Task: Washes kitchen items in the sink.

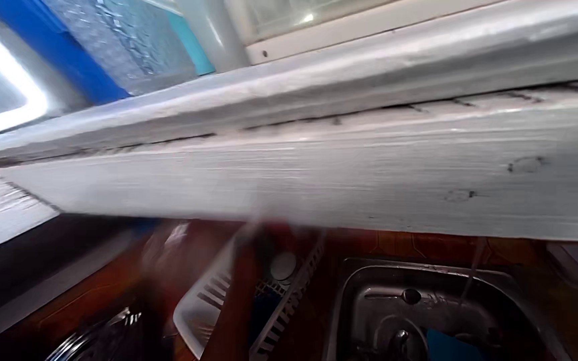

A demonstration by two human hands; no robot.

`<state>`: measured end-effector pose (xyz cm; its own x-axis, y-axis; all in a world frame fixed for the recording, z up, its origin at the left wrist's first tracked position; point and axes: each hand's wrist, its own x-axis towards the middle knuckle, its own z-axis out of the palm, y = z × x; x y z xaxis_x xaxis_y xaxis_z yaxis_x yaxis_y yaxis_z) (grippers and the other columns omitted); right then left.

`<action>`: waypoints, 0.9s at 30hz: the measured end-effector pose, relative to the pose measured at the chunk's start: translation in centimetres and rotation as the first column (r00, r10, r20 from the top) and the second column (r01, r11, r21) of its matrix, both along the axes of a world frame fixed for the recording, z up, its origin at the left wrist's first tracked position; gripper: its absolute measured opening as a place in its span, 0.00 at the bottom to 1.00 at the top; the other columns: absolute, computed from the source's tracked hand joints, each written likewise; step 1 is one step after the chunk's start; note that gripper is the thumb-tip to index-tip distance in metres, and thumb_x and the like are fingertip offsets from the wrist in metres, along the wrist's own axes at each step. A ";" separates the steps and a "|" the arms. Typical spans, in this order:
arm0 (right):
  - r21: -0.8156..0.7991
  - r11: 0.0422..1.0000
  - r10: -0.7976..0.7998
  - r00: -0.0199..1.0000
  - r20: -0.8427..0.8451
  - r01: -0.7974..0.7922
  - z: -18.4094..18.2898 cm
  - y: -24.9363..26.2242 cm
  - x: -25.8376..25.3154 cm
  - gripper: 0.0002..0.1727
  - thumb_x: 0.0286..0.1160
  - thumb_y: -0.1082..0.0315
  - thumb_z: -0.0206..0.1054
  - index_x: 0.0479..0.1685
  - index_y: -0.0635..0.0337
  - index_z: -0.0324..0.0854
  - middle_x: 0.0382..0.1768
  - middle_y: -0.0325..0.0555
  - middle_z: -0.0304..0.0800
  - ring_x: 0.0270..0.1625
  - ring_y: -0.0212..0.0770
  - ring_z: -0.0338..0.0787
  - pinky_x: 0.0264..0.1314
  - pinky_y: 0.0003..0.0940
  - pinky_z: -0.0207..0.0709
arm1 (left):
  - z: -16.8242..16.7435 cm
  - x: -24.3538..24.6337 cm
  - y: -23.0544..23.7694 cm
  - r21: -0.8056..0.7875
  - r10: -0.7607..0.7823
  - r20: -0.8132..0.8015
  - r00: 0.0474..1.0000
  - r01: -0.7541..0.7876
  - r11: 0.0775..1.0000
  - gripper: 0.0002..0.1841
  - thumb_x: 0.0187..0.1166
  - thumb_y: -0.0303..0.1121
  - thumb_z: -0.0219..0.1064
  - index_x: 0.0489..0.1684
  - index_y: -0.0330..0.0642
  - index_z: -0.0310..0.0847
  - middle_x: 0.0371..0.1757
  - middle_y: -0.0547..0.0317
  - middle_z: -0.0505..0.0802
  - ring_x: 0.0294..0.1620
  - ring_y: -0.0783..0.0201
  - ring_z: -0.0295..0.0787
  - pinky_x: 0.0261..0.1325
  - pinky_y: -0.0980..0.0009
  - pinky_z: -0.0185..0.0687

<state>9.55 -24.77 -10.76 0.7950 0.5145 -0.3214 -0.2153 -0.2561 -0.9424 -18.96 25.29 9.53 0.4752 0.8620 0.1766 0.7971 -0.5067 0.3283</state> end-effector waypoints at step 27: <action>-0.042 0.997 0.063 0.997 0.046 -0.061 2.4 8.4 1.5 0.11 0.85 0.73 0.62 0.52 0.71 0.86 0.47 0.55 0.94 0.44 0.42 0.94 0.52 0.39 0.89 | -19.2 19.3 -19.1 -0.559 -0.624 -0.457 0.634 0.342 0.756 0.24 0.84 0.38 0.63 0.79 0.44 0.77 0.81 0.43 0.80 0.82 0.41 0.74 0.83 0.41 0.67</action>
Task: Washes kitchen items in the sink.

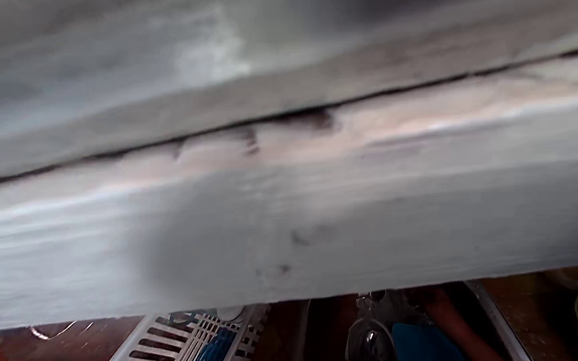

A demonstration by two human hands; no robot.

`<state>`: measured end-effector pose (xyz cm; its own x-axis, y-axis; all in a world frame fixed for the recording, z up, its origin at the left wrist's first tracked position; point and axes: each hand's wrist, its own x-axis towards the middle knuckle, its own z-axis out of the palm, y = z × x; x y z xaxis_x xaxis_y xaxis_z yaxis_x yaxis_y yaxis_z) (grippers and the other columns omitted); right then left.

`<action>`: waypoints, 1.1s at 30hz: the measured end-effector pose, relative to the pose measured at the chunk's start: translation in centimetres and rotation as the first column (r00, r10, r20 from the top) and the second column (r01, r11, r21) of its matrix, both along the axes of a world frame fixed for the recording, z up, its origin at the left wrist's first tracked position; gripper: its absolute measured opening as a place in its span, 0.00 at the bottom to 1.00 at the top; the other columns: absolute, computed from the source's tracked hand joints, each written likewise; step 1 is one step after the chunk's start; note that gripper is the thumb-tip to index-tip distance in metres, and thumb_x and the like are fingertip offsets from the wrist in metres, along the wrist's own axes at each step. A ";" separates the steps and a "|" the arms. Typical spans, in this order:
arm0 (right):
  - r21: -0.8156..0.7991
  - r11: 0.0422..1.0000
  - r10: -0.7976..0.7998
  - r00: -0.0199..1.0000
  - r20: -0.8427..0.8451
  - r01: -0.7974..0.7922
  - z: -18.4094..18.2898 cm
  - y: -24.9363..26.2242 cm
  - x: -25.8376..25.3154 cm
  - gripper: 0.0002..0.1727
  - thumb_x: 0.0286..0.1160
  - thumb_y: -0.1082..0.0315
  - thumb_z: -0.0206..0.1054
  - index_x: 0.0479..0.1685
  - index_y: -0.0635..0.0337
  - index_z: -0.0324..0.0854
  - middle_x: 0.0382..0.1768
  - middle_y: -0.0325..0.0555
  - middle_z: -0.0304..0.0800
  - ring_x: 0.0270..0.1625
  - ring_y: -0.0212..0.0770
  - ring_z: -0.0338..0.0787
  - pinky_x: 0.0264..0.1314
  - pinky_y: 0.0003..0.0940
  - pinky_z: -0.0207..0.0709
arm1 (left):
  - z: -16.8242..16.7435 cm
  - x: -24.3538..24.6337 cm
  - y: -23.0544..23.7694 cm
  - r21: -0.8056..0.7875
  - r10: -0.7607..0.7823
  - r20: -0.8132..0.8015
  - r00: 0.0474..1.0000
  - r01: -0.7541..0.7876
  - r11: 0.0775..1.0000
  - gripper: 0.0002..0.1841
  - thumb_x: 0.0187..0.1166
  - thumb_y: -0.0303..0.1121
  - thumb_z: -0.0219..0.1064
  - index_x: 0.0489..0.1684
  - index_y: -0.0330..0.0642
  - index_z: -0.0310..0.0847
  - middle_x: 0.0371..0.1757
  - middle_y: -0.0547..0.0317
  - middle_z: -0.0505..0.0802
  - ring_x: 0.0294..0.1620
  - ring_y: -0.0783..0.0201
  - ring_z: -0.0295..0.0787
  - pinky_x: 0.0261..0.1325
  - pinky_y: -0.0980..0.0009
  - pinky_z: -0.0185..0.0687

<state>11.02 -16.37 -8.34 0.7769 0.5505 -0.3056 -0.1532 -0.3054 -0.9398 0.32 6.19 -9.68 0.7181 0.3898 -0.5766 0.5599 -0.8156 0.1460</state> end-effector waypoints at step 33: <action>0.096 0.995 0.013 0.995 -0.100 -0.003 1.1 1.5 -1.8 0.16 0.93 0.62 0.55 0.56 0.66 0.82 0.29 0.44 0.89 0.19 0.33 0.85 0.23 0.28 0.82 | 4.0 -8.7 -5.6 -0.080 -0.054 -0.085 0.995 0.047 0.996 0.36 0.80 0.59 0.66 0.70 0.32 0.81 0.73 0.32 0.83 0.80 0.33 0.72 0.81 0.37 0.66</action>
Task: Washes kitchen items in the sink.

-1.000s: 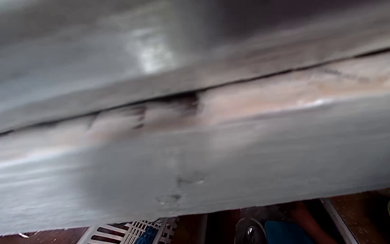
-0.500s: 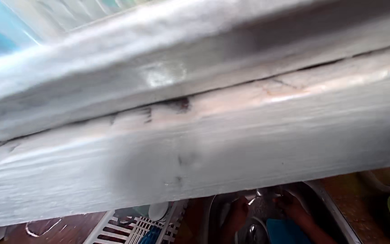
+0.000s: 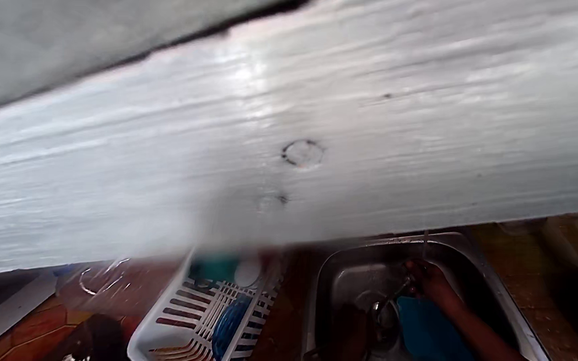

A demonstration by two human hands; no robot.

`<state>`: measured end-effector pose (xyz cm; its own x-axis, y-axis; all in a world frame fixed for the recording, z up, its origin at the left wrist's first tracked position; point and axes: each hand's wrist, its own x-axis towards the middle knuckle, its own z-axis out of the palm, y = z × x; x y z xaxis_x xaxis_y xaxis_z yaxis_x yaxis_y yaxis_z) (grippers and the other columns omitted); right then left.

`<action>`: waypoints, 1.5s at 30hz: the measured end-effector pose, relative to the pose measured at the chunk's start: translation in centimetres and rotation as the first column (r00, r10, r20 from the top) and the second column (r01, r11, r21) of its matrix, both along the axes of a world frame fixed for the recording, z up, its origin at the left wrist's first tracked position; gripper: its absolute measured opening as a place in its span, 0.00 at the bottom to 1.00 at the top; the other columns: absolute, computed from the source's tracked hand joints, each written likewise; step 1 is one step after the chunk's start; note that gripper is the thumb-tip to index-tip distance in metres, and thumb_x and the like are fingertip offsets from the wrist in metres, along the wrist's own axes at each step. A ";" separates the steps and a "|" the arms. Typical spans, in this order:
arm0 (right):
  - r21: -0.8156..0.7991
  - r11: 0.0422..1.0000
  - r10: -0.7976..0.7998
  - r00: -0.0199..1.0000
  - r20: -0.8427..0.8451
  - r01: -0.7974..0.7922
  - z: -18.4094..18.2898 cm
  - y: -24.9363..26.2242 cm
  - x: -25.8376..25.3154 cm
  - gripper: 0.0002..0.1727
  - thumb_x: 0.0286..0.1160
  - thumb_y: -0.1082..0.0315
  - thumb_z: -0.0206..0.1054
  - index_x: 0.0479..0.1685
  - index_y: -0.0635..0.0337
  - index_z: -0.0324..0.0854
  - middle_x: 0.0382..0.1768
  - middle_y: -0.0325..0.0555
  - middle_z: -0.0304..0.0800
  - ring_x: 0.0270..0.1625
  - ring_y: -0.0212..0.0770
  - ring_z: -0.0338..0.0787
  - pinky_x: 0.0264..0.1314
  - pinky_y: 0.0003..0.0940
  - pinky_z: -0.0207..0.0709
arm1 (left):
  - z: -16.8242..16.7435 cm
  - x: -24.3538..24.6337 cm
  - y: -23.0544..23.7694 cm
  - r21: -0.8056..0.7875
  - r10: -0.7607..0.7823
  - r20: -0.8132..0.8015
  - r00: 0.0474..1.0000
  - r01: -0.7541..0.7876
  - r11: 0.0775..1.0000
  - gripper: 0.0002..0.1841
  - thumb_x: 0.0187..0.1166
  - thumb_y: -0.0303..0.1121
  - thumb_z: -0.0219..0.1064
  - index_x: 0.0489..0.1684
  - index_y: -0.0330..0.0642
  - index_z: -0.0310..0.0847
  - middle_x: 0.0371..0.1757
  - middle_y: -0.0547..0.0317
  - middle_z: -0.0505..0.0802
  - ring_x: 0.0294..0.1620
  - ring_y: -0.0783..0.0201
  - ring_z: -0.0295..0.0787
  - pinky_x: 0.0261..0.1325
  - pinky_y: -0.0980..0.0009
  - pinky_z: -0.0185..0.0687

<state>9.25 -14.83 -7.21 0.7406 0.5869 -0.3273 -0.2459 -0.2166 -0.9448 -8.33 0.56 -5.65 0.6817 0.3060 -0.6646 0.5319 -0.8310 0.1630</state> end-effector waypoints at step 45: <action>0.137 0.919 -0.344 0.922 -0.176 0.369 0.3 -2.1 1.0 0.14 0.81 0.64 0.71 0.51 0.65 0.77 0.22 0.46 0.82 0.16 0.35 0.80 0.18 0.31 0.78 | 0.8 11.1 -4.2 -0.747 0.545 0.206 0.812 -0.229 0.624 0.21 0.82 0.34 0.70 0.67 0.30 0.77 0.48 0.45 0.92 0.39 0.58 0.92 0.47 0.60 0.91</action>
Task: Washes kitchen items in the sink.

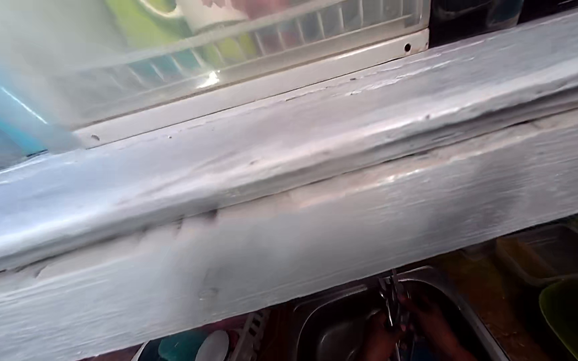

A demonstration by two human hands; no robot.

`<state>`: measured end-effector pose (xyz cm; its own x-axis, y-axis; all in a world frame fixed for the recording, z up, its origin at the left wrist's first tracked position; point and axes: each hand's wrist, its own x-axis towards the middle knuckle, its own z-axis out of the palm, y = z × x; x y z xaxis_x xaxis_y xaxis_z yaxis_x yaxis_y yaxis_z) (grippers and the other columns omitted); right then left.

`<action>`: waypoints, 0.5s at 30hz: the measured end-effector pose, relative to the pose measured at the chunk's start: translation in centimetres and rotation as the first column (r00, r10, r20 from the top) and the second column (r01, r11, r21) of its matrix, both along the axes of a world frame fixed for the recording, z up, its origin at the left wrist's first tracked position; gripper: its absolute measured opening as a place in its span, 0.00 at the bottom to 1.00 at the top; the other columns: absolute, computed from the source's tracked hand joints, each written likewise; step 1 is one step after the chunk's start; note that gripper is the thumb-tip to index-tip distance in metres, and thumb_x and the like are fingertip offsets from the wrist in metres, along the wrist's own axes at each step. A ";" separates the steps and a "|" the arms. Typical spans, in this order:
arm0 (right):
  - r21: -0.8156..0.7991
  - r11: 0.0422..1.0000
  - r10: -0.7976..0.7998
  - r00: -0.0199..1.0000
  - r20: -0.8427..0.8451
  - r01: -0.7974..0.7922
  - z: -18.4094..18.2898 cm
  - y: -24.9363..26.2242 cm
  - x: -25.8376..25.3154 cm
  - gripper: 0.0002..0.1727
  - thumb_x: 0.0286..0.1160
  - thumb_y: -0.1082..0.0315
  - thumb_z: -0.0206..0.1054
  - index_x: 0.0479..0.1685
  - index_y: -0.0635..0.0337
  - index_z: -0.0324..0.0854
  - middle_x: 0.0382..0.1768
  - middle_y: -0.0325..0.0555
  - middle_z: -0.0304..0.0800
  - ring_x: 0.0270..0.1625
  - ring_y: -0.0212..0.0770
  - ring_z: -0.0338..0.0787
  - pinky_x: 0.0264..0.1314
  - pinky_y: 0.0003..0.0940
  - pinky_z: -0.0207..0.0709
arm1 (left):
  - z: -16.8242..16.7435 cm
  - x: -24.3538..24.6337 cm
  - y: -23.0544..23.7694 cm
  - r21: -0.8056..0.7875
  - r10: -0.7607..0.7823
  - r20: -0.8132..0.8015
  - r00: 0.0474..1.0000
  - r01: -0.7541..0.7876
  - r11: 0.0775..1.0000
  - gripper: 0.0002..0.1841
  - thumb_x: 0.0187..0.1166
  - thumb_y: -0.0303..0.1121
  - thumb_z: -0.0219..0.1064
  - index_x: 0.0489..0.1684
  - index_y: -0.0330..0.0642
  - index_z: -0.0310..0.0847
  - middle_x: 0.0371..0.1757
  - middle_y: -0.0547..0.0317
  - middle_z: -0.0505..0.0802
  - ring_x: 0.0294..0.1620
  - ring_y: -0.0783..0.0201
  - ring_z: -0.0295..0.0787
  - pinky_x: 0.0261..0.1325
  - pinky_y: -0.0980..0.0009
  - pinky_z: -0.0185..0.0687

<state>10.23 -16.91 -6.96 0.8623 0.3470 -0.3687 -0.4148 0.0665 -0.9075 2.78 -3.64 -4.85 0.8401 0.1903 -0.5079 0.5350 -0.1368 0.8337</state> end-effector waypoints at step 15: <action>-0.115 0.992 0.074 0.990 0.123 -0.060 1.1 2.5 1.0 0.22 0.75 0.76 0.71 0.69 0.66 0.78 0.37 0.52 0.87 0.23 0.39 0.83 0.25 0.35 0.81 | 0.0 -0.1 1.4 -0.122 0.146 0.056 0.988 -0.138 0.983 0.15 0.88 0.31 0.61 0.63 0.28 0.74 0.43 0.49 0.89 0.34 0.64 0.89 0.43 0.66 0.89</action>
